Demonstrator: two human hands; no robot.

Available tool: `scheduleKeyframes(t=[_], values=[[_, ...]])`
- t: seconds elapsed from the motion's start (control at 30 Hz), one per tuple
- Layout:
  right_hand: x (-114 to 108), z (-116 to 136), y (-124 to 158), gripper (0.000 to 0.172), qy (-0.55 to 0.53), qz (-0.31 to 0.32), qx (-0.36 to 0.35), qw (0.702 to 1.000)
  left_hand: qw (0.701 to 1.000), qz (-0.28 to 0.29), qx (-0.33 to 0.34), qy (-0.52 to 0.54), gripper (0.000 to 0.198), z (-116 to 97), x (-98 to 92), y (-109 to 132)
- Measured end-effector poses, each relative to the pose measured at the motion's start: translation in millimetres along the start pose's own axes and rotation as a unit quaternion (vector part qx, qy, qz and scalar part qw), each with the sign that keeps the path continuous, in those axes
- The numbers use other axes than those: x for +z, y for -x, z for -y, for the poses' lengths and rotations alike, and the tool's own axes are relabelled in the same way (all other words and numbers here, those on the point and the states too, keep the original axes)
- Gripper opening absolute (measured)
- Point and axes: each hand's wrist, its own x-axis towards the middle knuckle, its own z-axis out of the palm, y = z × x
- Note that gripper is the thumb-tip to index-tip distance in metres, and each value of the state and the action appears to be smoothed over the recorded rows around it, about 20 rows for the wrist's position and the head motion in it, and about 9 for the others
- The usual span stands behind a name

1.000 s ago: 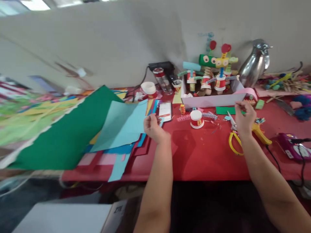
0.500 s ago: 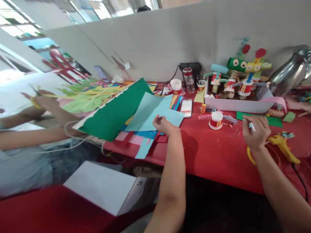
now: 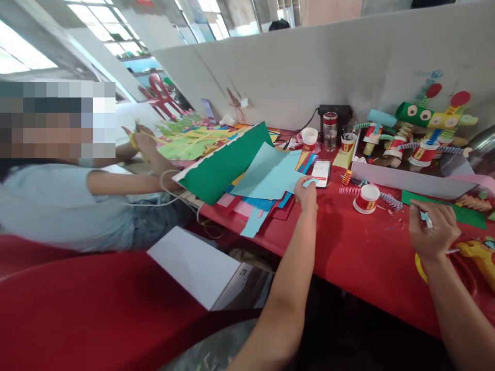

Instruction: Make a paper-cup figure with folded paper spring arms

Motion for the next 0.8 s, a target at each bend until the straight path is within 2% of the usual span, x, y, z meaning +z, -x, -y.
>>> scheduleKeyframes(t=[0.1, 0.2, 0.27, 0.43, 0.5, 0.67, 0.8], values=[[0.7, -0.3, 0.9, 0.01, 0.002, -0.005, -0.012, 1.0, 0.996, -0.039, -0.023, 0.073, 0.016, -10.8, 1.6, 0.1], [0.8, 1.5, 0.8, 0.01, 0.0, -0.002, -0.008, 1.0, 0.989, -0.092, 0.064, 0.098, 0.011, -23.1, -0.9, 5.6], [0.2, 4.8, -0.2, 0.01, -0.01, 0.002, 0.0, 1.0, 0.984, -0.1, 0.12, 0.091, 0.011, -29.7, -6.4, 15.0], [-3.1, 22.5, -6.6, 0.006, -0.049, -0.002, -0.033, 0.998, 0.975, 0.01, 0.221, 0.003, 0.03, -31.9, -28.6, 47.0], [-5.8, 32.7, -9.0, 0.009, -0.079, 0.016, -0.057, 0.995, 0.971, 0.054, 0.23, -0.046, 0.029, -27.0, -37.6, 55.7], [-16.4, 60.3, -2.4, 0.016, -0.144, 0.157, -0.103, 0.972, 0.973, 0.088, 0.191, -0.091, 0.022, -13.1, -58.3, 63.6], [-25.0, 79.2, 21.6, 0.019, -0.164, 0.241, -0.128, 0.948, 0.965, 0.084, 0.203, -0.147, 0.026, -10.5, -73.9, 51.9]])
